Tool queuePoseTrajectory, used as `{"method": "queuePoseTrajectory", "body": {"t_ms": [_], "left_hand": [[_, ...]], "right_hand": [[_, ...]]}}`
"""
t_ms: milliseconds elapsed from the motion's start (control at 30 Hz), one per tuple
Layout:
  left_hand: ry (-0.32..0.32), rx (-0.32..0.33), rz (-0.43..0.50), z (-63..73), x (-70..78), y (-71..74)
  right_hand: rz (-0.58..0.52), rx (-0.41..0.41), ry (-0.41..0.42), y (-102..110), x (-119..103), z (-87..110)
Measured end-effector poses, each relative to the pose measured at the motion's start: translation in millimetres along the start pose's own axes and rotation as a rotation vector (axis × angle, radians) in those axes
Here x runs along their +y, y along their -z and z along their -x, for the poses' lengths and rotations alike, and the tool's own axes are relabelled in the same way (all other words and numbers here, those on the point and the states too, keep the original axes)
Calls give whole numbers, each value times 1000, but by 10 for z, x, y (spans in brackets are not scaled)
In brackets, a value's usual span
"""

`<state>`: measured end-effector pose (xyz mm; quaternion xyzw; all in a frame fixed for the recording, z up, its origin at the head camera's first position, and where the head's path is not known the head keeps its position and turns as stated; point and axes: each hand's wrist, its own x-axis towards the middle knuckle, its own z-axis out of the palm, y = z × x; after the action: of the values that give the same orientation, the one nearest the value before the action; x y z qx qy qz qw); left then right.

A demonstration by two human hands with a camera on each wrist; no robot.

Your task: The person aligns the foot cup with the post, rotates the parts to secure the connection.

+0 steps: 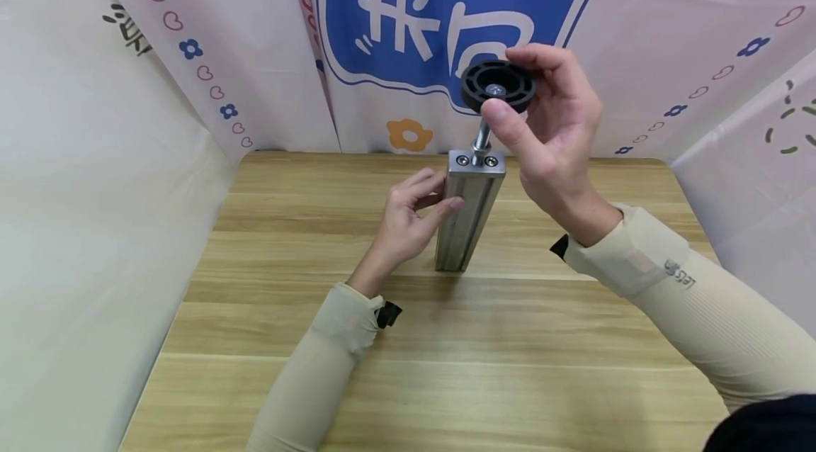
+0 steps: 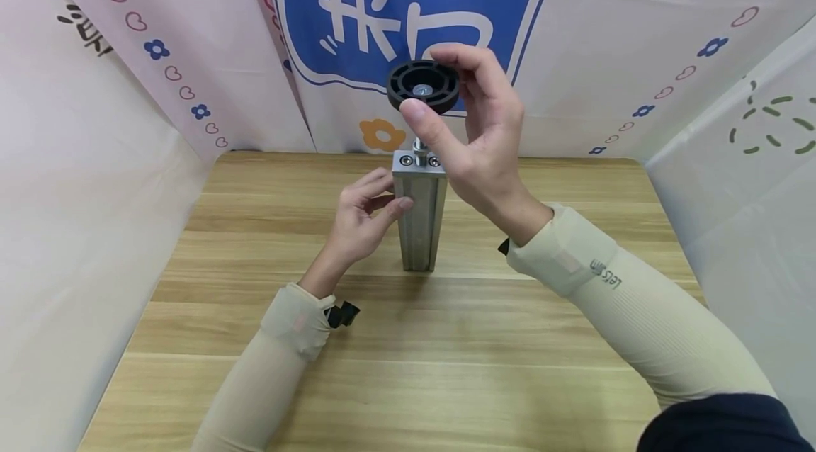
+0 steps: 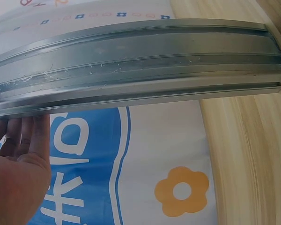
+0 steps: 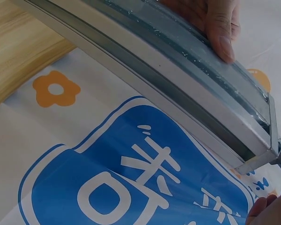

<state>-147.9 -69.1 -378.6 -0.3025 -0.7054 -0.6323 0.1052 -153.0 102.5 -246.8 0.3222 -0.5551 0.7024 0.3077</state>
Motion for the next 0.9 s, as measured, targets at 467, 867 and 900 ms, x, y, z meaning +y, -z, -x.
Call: {"method": "queuePoseTrajectory", "body": {"t_ms": [467, 867, 900], "left_hand": [[-5, -6, 1, -8, 11, 6], [-27, -4, 3, -1, -7, 5], [-26, -4, 4, 2, -6, 6]], "right_hand": [[-1, 39, -15, 8, 17, -5], [-123, -26, -8, 43, -35, -3], [-127, -27, -6, 43, -33, -3]]}}
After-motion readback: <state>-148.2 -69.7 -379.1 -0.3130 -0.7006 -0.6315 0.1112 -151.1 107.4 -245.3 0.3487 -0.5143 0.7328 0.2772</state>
